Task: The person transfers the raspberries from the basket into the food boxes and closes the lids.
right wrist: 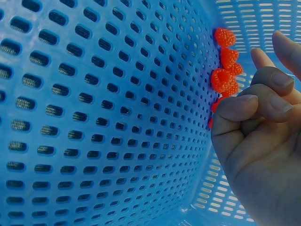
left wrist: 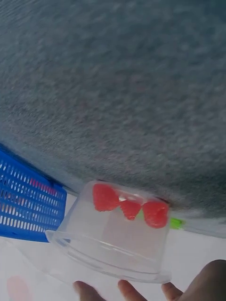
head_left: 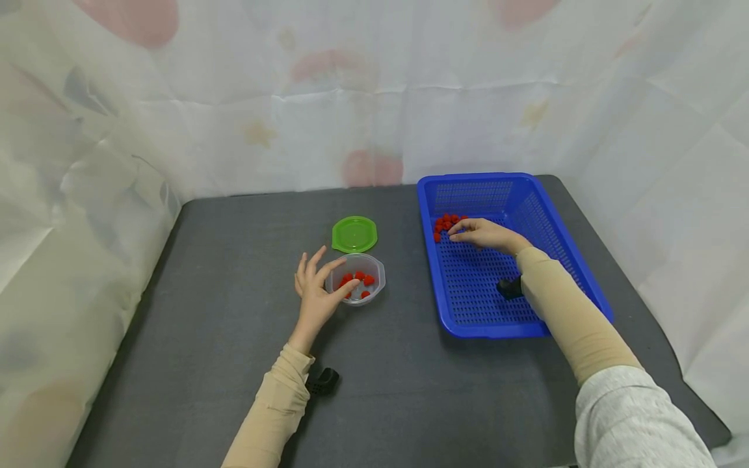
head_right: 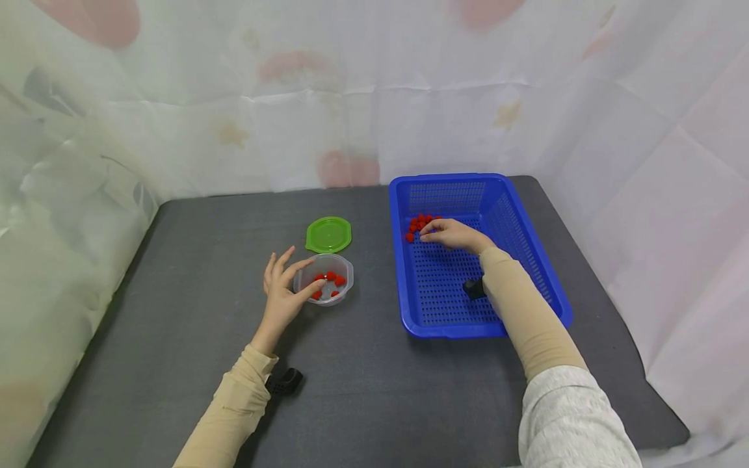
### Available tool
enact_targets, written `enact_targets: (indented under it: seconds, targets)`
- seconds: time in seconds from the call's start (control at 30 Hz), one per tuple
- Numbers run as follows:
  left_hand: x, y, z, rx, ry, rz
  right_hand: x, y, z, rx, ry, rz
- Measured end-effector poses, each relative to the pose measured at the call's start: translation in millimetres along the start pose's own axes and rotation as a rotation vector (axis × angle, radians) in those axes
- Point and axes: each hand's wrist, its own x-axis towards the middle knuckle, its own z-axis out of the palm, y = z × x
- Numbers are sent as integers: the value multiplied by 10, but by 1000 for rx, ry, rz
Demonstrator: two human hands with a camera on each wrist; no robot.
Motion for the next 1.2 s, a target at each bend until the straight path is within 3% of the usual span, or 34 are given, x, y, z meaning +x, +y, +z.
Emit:
enact_targets:
  seconds: [0.4, 1.0, 1.2]
  targets:
    - [-13, -66, -47, -29, -176, -78, 25, 9, -12, 12, -10, -2]
    - [-34, -119, -38, -45, -316, -182, 186, 158, -42, -68, 94, 47]
    - [-22, -149, -32, -77, -329, -174, 234, 176, -18, -127, 159, 47]
